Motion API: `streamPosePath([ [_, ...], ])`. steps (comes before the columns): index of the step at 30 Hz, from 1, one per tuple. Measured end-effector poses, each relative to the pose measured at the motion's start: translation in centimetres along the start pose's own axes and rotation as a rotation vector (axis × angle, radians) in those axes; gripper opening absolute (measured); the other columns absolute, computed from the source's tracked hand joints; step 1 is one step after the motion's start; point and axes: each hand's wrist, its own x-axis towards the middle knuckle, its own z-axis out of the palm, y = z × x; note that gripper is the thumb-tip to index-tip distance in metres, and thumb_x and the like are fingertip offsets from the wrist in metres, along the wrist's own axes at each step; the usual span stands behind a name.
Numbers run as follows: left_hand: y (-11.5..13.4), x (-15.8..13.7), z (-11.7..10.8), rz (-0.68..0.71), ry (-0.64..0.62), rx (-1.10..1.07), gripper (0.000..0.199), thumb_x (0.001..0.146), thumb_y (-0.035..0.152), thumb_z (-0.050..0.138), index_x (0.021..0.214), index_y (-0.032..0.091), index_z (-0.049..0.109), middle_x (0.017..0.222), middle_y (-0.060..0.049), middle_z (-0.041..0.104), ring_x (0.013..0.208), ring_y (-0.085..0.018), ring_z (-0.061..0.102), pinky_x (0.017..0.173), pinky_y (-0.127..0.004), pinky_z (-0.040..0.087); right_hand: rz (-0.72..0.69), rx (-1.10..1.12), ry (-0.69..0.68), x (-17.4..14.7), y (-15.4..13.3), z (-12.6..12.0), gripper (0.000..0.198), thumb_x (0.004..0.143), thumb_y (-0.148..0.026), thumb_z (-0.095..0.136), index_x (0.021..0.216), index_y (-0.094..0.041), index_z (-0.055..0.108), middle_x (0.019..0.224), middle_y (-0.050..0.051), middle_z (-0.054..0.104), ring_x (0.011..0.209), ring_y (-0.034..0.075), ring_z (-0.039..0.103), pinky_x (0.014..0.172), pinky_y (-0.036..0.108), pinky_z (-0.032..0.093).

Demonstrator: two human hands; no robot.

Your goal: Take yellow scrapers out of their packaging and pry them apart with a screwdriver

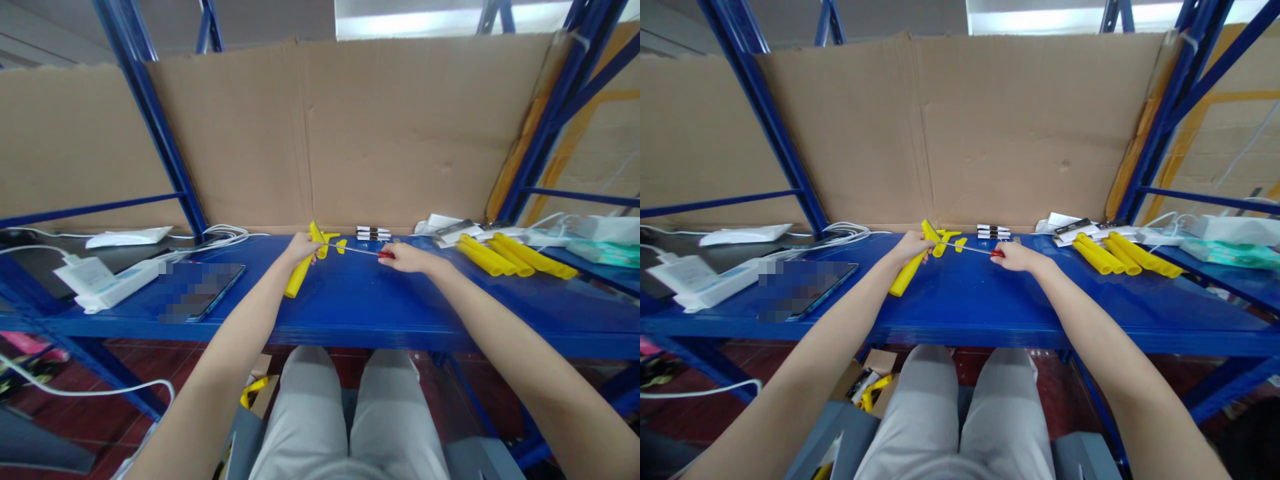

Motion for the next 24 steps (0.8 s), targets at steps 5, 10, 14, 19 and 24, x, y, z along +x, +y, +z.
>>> streamPosePath([
  [5, -0.13, 0.13, -0.10, 0.009, -0.009, -0.021, 0.019, 0.077, 0.005, 0.052, 0.059, 0.013, 0.053, 0.038, 0.002, 0.048, 0.036, -0.011, 0.049, 0.047, -0.024, 0.043, -0.014, -0.031, 0.014, -0.07, -0.25, -0.15, 0.016, 0.089, -0.028, 0.051, 0.082, -0.017, 0.061, 0.079, 0.008, 0.068, 0.068, 0.018, 0.060, 0.062, 0.025, 0.039],
  [10, -0.12, 0.19, 0.02, -0.002, -0.012, -0.011, 0.019, 0.077, 0.005, 0.052, 0.060, 0.013, 0.053, 0.037, 0.002, 0.047, 0.035, -0.011, 0.048, 0.046, -0.023, 0.043, 0.052, -0.044, 0.065, -0.05, -0.18, -0.14, 0.011, 0.083, -0.026, 0.060, 0.088, -0.017, 0.060, 0.084, 0.008, 0.069, 0.069, 0.018, 0.061, 0.061, 0.025, 0.039],
  [14, -0.21, 0.24, 0.00, 0.005, -0.023, -0.023, 0.023, 0.078, 0.005, 0.052, 0.057, 0.015, 0.050, 0.036, 0.003, 0.046, 0.033, -0.009, 0.047, 0.043, -0.022, 0.040, 0.014, 0.033, -0.005, -0.04, -0.09, -0.22, 0.019, 0.089, -0.030, 0.050, 0.089, -0.016, 0.062, 0.089, 0.011, 0.070, 0.075, 0.020, 0.063, 0.065, 0.027, 0.042],
  [19, -0.30, 0.37, -0.05, 0.008, -0.016, -0.016, 0.025, 0.077, 0.005, 0.052, 0.055, 0.015, 0.049, 0.037, 0.002, 0.046, 0.034, -0.010, 0.048, 0.045, -0.023, 0.041, 0.002, 0.019, 0.003, 0.14, 0.20, 0.15, 0.019, 0.088, -0.032, 0.050, 0.084, -0.018, 0.061, 0.080, 0.008, 0.068, 0.070, 0.018, 0.059, 0.062, 0.026, 0.040],
  [24, -0.21, 0.32, 0.02, 0.003, -0.010, -0.016, 0.023, 0.076, 0.005, 0.053, 0.056, 0.014, 0.051, 0.039, 0.001, 0.049, 0.036, -0.011, 0.050, 0.048, -0.025, 0.044, 0.039, 0.045, 0.051, 0.22, 0.18, 0.61, 0.014, 0.083, -0.030, 0.058, 0.090, -0.018, 0.058, 0.079, 0.006, 0.067, 0.068, 0.017, 0.058, 0.061, 0.025, 0.039],
])
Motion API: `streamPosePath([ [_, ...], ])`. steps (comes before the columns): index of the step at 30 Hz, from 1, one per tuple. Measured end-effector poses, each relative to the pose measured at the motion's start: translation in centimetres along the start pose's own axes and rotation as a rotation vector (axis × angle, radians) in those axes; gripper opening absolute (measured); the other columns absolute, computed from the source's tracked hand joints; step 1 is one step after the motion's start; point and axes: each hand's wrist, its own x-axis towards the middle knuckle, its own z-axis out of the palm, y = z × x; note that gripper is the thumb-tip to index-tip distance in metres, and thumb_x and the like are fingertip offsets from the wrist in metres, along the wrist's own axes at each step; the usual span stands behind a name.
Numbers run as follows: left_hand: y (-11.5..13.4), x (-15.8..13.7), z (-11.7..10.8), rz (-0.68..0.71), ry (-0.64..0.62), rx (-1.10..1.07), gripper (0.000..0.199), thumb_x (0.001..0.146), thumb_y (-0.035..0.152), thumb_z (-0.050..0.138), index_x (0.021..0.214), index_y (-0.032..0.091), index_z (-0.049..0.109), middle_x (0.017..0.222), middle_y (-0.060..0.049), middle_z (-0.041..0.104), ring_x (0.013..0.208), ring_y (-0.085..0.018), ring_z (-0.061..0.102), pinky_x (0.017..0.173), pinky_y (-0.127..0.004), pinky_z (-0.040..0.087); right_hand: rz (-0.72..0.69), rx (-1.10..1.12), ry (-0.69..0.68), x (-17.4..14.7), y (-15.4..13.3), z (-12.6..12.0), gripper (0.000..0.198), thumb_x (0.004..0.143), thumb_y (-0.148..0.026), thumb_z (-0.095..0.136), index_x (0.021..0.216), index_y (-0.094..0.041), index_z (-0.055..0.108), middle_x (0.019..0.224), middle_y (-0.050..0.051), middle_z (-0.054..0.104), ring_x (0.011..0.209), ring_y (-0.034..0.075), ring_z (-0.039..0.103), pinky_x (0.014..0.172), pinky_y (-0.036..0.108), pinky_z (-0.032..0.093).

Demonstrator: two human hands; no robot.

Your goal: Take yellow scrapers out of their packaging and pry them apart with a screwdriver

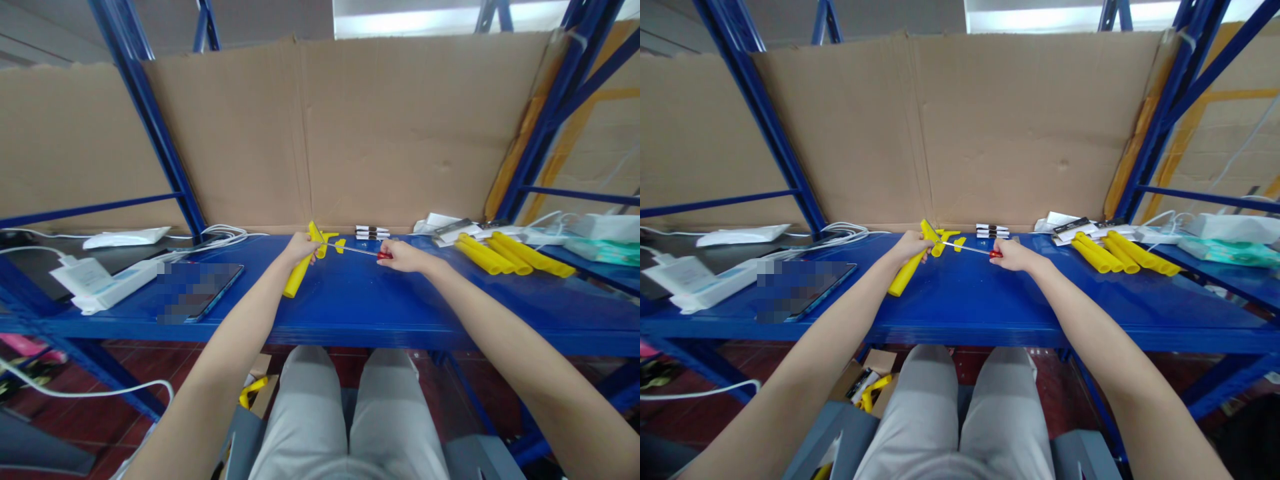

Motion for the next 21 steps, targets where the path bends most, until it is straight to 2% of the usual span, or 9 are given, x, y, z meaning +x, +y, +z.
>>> streamPosePath([
  [7, 0.3, -0.3, 0.0, 0.001, 0.009, 0.009, 0.023, 0.077, 0.005, 0.053, 0.056, 0.015, 0.049, 0.037, 0.003, 0.047, 0.034, -0.010, 0.048, 0.045, -0.022, 0.042, -0.033, 0.029, -0.105, -0.3, -0.4, -0.5, 0.019, 0.089, -0.031, 0.051, 0.086, -0.017, 0.063, 0.083, 0.008, 0.069, 0.074, 0.018, 0.062, 0.066, 0.025, 0.043],
  [21, 0.5, -0.6, 0.1, 0.014, 0.001, 0.023, 0.019, 0.076, 0.002, 0.051, 0.060, 0.013, 0.053, 0.039, 0.004, 0.047, 0.033, -0.009, 0.046, 0.046, -0.024, 0.041, -0.022, -0.028, -0.046, -0.4, 0.0, -0.8, 0.014, 0.085, -0.030, 0.056, 0.087, -0.018, 0.063, 0.087, 0.008, 0.070, 0.077, 0.019, 0.063, 0.066, 0.025, 0.045],
])
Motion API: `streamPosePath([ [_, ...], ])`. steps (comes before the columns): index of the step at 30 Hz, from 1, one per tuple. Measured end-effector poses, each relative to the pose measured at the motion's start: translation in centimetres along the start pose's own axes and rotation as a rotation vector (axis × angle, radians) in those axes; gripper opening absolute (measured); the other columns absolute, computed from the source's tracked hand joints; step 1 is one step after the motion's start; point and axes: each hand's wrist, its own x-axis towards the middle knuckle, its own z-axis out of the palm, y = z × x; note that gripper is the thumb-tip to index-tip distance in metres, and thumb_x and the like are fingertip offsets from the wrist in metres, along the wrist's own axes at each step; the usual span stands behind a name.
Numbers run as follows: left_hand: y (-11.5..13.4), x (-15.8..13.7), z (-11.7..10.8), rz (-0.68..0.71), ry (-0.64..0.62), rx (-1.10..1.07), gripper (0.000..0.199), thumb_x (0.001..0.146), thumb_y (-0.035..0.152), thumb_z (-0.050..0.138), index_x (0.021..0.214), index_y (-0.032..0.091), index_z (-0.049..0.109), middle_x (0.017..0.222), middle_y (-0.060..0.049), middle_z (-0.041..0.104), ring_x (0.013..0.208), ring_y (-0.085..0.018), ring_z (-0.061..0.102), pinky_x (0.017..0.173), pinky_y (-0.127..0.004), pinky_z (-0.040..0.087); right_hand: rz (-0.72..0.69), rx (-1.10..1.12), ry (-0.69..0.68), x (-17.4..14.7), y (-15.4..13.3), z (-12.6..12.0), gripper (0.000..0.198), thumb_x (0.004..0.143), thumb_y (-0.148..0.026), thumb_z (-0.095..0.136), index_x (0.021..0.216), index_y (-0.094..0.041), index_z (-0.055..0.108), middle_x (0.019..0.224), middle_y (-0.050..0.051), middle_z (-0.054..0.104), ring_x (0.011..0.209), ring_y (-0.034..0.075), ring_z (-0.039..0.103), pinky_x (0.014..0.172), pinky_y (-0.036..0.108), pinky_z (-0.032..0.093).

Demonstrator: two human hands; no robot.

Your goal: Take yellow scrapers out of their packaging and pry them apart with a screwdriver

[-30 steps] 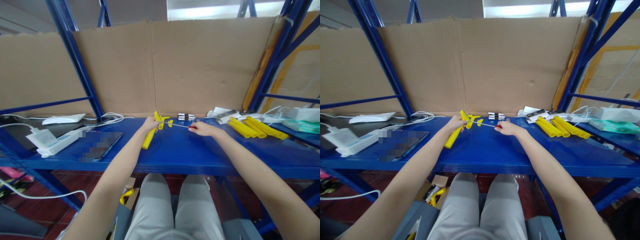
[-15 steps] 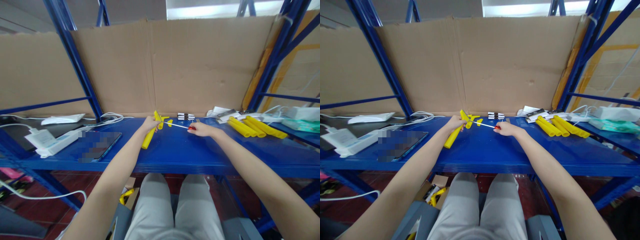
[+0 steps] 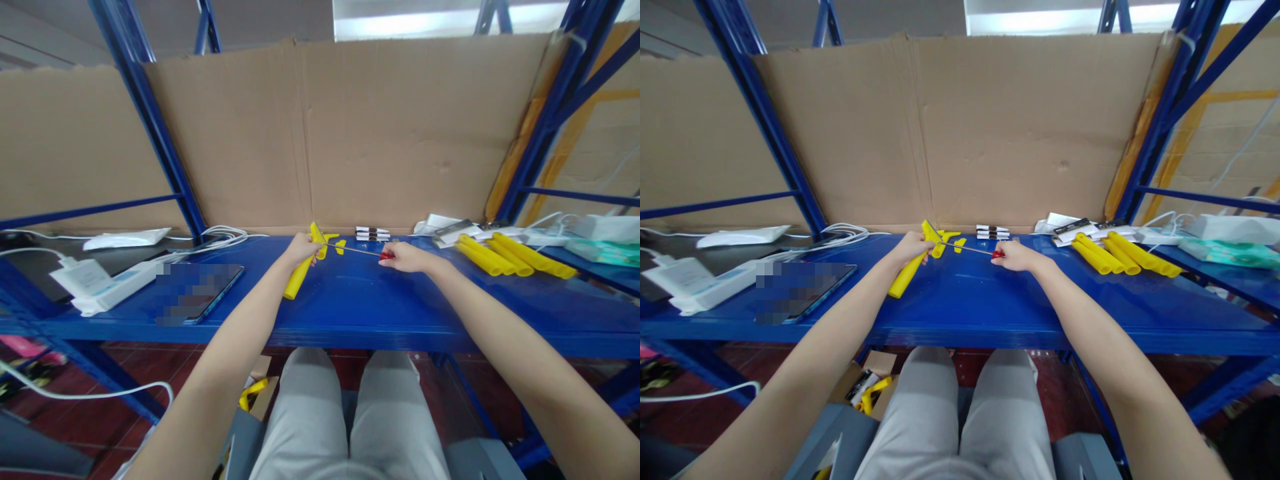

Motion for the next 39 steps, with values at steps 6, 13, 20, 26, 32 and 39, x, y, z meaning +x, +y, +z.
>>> streamPosePath([
  [6, -0.2, 0.2, 0.0, 0.010, -0.007, -0.007, 0.018, 0.075, 0.002, 0.052, 0.061, 0.014, 0.052, 0.041, 0.004, 0.047, 0.032, -0.008, 0.044, 0.044, -0.022, 0.039, 0.000, 0.004, -0.010, -0.1, -0.1, -0.2, 0.015, 0.085, -0.029, 0.055, 0.087, -0.017, 0.063, 0.088, 0.009, 0.070, 0.077, 0.019, 0.063, 0.067, 0.026, 0.045],
  [13, -0.1, 0.1, 0.0, 0.001, -0.002, 0.015, 0.018, 0.074, 0.002, 0.052, 0.060, 0.014, 0.052, 0.039, 0.003, 0.048, 0.034, -0.010, 0.047, 0.045, -0.023, 0.041, -0.013, -0.018, 0.007, 0.0, 0.2, -0.4, 0.016, 0.083, -0.031, 0.056, 0.085, -0.018, 0.064, 0.087, 0.009, 0.070, 0.078, 0.020, 0.063, 0.067, 0.026, 0.045],
  [20, -0.1, 0.2, 0.0, 0.005, -0.002, 0.005, 0.015, 0.074, 0.002, 0.051, 0.063, 0.013, 0.054, 0.041, 0.003, 0.049, 0.035, -0.010, 0.048, 0.046, -0.023, 0.042, -0.027, 0.042, -0.090, 0.0, 1.0, -0.2, 0.013, 0.079, -0.031, 0.061, 0.080, -0.019, 0.065, 0.085, 0.007, 0.070, 0.074, 0.018, 0.062, 0.064, 0.026, 0.046],
  [26, 0.1, -0.2, 0.1, 0.020, -0.020, -0.004, 0.019, 0.075, 0.005, 0.052, 0.058, 0.014, 0.051, 0.040, 0.003, 0.047, 0.036, -0.010, 0.048, 0.046, -0.023, 0.042, -0.041, 0.125, -0.174, 0.1, 1.6, 0.3, 0.018, 0.078, -0.034, 0.064, 0.084, -0.019, 0.067, 0.084, 0.006, 0.071, 0.074, 0.018, 0.063, 0.065, 0.026, 0.048],
  [32, 0.2, -0.3, 0.2, 0.044, -0.055, -0.014, 0.024, 0.077, 0.006, 0.051, 0.054, 0.015, 0.049, 0.041, 0.002, 0.048, 0.035, -0.009, 0.046, 0.045, -0.024, 0.042, -0.054, 0.242, -0.180, 0.1, 1.5, 0.5, 0.023, 0.077, -0.034, 0.065, 0.091, -0.016, 0.067, 0.094, 0.008, 0.071, 0.083, 0.019, 0.064, 0.074, 0.028, 0.050],
  [39, 0.1, -0.4, 1.0, 0.125, -0.160, -0.052, 0.021, 0.076, 0.004, 0.052, 0.059, 0.015, 0.050, 0.044, 0.004, 0.050, 0.033, -0.008, 0.046, 0.040, -0.021, 0.038, -0.061, 0.274, -0.080, 0.3, 0.7, 0.9, 0.028, 0.082, -0.036, 0.061, 0.101, -0.015, 0.065, 0.105, 0.012, 0.069, 0.090, 0.020, 0.065, 0.081, 0.031, 0.051],
])
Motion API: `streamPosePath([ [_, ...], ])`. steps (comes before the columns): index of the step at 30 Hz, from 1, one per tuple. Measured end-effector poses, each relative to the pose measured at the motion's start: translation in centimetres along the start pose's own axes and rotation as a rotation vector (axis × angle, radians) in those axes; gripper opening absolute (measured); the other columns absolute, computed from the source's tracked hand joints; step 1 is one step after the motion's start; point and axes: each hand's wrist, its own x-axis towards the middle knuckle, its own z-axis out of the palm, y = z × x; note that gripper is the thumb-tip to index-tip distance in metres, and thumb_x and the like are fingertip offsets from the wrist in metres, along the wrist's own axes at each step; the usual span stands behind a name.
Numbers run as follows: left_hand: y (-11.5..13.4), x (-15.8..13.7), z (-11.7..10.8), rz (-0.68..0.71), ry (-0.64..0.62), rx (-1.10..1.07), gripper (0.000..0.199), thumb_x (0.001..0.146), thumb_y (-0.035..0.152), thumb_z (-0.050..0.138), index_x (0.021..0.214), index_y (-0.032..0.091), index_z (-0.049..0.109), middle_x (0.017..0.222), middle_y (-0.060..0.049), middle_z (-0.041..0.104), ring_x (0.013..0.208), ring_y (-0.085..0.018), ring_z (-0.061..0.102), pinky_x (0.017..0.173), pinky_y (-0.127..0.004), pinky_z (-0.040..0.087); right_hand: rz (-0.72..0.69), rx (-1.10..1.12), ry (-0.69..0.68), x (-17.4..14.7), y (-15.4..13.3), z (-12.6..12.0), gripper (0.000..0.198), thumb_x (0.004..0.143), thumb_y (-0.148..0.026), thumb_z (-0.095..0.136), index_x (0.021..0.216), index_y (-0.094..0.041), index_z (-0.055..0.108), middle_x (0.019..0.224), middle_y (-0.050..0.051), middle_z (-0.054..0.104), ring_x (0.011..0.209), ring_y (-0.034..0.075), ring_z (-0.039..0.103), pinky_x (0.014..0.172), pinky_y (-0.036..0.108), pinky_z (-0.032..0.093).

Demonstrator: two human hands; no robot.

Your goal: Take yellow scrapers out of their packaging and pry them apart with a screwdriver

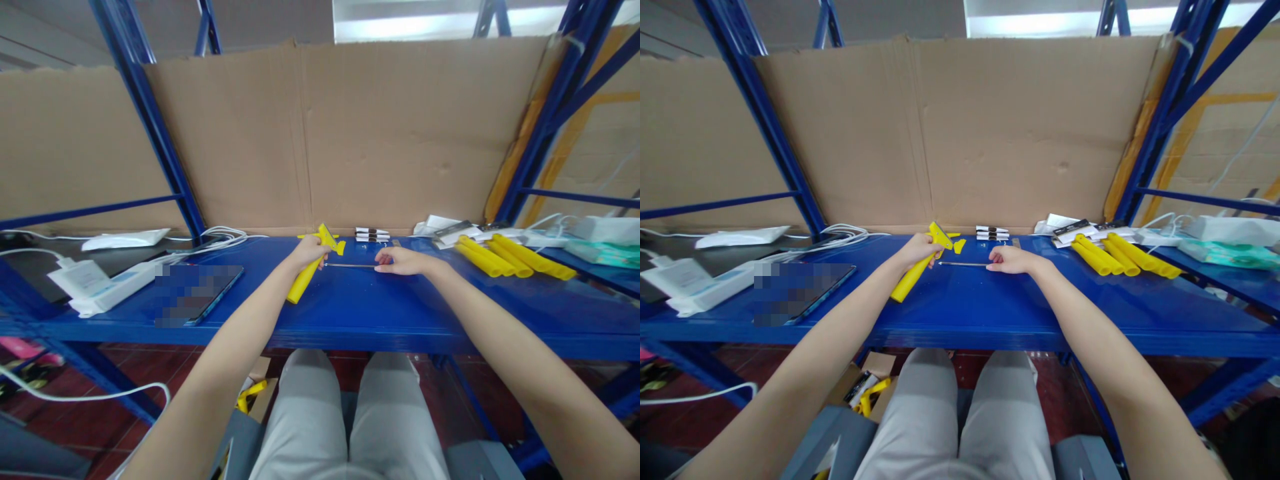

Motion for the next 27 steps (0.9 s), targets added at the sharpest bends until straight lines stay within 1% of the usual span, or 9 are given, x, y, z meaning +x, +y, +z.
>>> streamPosePath([
  [2, 0.2, -0.1, 0.5, 0.025, -0.031, -0.001, 0.021, 0.077, 0.004, 0.052, 0.059, 0.015, 0.050, 0.044, 0.005, 0.049, 0.033, -0.008, 0.047, 0.039, -0.021, 0.038, -0.004, -0.008, 0.005, 0.2, -0.2, 0.3, 0.028, 0.083, -0.035, 0.061, 0.102, -0.014, 0.065, 0.105, 0.012, 0.069, 0.090, 0.020, 0.065, 0.082, 0.032, 0.051],
  [4, 0.6, -0.4, 1.0, 0.022, -0.048, 0.021, 0.023, 0.078, 0.004, 0.051, 0.058, 0.015, 0.048, 0.044, 0.005, 0.050, 0.033, -0.008, 0.047, 0.038, -0.021, 0.039, -0.007, -0.009, 0.017, 0.4, -0.4, 0.6, 0.029, 0.083, -0.034, 0.062, 0.103, -0.014, 0.065, 0.104, 0.013, 0.069, 0.090, 0.021, 0.065, 0.082, 0.033, 0.052],
  [7, 1.2, -0.8, 1.6, 0.047, -0.060, 0.066, 0.025, 0.078, 0.005, 0.051, 0.056, 0.015, 0.048, 0.043, 0.004, 0.050, 0.032, -0.008, 0.047, 0.038, -0.020, 0.038, -0.038, 0.012, 0.062, 0.7, -0.8, 1.2, 0.027, 0.081, -0.031, 0.064, 0.103, -0.014, 0.065, 0.104, 0.014, 0.069, 0.090, 0.021, 0.066, 0.080, 0.033, 0.052],
  [9, 1.6, -1.2, 1.8, 0.092, -0.077, 0.104, 0.027, 0.078, 0.005, 0.052, 0.054, 0.015, 0.047, 0.040, 0.005, 0.049, 0.031, -0.007, 0.047, 0.037, -0.018, 0.037, -0.082, 0.032, 0.142, 0.9, -1.2, 1.5, 0.025, 0.080, -0.029, 0.064, 0.100, -0.015, 0.065, 0.102, 0.013, 0.070, 0.090, 0.021, 0.066, 0.081, 0.034, 0.052],
  [13, 2.3, -2.1, 2.2, 0.164, -0.078, 0.189, 0.030, 0.078, 0.004, 0.052, 0.051, 0.016, 0.046, 0.035, 0.006, 0.045, 0.030, -0.006, 0.046, 0.035, -0.016, 0.034, -0.191, 0.125, 0.376, 1.5, -2.1, 2.3, 0.018, 0.084, -0.030, 0.057, 0.093, -0.017, 0.065, 0.093, 0.009, 0.070, 0.084, 0.019, 0.064, 0.079, 0.034, 0.050],
  [15, 2.6, -2.5, 2.5, 0.179, -0.065, 0.223, 0.029, 0.077, 0.004, 0.052, 0.051, 0.016, 0.045, 0.034, 0.007, 0.045, 0.030, -0.006, 0.047, 0.035, -0.015, 0.034, -0.233, 0.196, 0.434, 2.0, -2.5, 2.8, 0.017, 0.084, -0.031, 0.055, 0.087, -0.017, 0.064, 0.087, 0.007, 0.070, 0.079, 0.018, 0.063, 0.076, 0.032, 0.049],
  [20, 3.1, -2.7, 2.9, 0.225, -0.056, 0.274, 0.029, 0.078, 0.007, 0.052, 0.052, 0.017, 0.045, 0.036, 0.007, 0.046, 0.031, -0.007, 0.048, 0.035, -0.015, 0.034, -0.219, 0.284, 0.487, 3.0, -2.9, 3.7, 0.017, 0.083, -0.032, 0.053, 0.078, -0.017, 0.060, 0.076, 0.004, 0.066, 0.069, 0.016, 0.057, 0.069, 0.030, 0.046],
  [27, 2.8, -2.4, 3.1, 0.236, -0.052, 0.348, 0.027, 0.078, 0.011, 0.053, 0.052, 0.018, 0.045, 0.035, 0.006, 0.046, 0.032, -0.008, 0.049, 0.036, -0.015, 0.035, -0.142, 0.353, 0.489, 3.2, -3.1, 3.9, 0.013, 0.081, -0.029, 0.053, 0.074, -0.019, 0.054, 0.069, 0.000, 0.060, 0.064, 0.014, 0.053, 0.064, 0.028, 0.042],
])
